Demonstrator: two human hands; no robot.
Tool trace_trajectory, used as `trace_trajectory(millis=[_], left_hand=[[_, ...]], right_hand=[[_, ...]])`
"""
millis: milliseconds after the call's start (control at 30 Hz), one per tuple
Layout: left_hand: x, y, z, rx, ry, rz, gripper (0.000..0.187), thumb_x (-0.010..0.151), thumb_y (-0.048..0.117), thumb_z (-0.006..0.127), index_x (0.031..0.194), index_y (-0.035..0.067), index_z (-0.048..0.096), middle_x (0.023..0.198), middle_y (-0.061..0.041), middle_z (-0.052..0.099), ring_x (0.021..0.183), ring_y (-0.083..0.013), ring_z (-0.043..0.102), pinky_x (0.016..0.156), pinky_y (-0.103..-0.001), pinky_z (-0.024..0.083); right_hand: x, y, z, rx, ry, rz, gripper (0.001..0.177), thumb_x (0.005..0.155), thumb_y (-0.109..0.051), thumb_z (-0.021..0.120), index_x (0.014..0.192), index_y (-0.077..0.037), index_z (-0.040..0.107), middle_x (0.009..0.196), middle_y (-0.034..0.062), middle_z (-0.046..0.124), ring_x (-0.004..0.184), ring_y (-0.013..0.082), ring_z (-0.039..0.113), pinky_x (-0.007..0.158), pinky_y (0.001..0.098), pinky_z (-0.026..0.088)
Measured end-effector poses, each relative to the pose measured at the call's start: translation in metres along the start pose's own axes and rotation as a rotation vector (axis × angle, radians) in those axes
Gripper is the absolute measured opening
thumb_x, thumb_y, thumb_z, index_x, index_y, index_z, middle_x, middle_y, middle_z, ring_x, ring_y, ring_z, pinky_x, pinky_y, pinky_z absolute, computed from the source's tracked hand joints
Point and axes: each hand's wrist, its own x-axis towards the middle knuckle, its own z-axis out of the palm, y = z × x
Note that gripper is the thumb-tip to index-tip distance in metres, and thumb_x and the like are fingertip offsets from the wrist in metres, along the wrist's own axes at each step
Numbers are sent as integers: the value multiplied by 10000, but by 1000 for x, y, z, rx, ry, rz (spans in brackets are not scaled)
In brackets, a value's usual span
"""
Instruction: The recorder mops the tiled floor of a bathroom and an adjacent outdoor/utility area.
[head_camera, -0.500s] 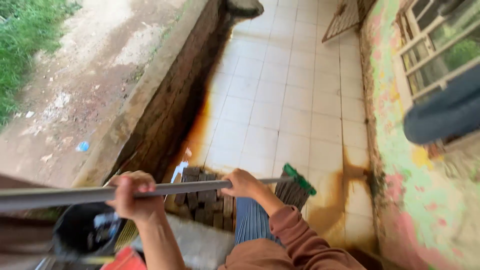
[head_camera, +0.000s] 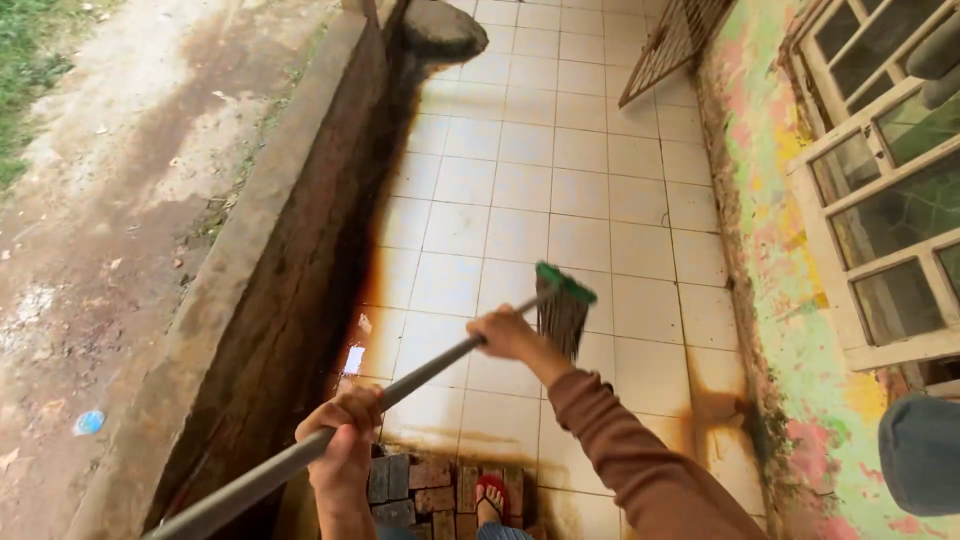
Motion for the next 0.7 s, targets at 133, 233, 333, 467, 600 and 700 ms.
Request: trace_trajectory(millis=[133,233,333,467,600,700], left_hand=[[33,-77,0,420,-46,-104,193,945,132,711,771,60,666,863,-168,739,822,-208,716,1070,-513,500],[49,-174,-3,652,-101,-249,114,947,88,699,866,8,703,993,-174,782,1138,-299,700,1153,-449,442],[32,-297,-40,746,1,-459,138,924,130,730,929,-4,700,935,-118,739,1001,-264,697,924,-354,528],[24,-384,-73,772,-316,-253,195,842,108,777,913,-8,636,909,-158,664,870,-329,637,830,-388,481],[94,-395,-73,696,-514,-454,283,795,125,834,763,5,580,859,-160,647,857,-359,633,794,-418,507],[177,-413,-85,696,-601,-350,200,898,121,769,825,3,624,945,-157,676,908,-356,633,832,-423,506]], right_hand=[[35,44,-12,82,197,224,53,813,-179,743,815,-166,692,891,10,723,918,264,693,829,509,481],[45,45,14,227,400,339,182,712,-205,829,813,-139,692,984,42,700,998,334,636,759,524,466],[45,86,102,493,635,276,198,803,-215,742,934,-116,631,1118,116,594,980,330,644,845,449,547],[44,169,216,250,607,340,208,900,-252,738,969,-85,634,1027,128,651,1043,342,614,954,454,474],[93,196,193,504,707,485,178,927,-185,753,920,-60,626,859,116,634,950,304,609,870,392,530],[152,230,176,262,973,516,196,914,-140,729,865,-27,576,1092,170,639,883,289,620,742,388,528]])
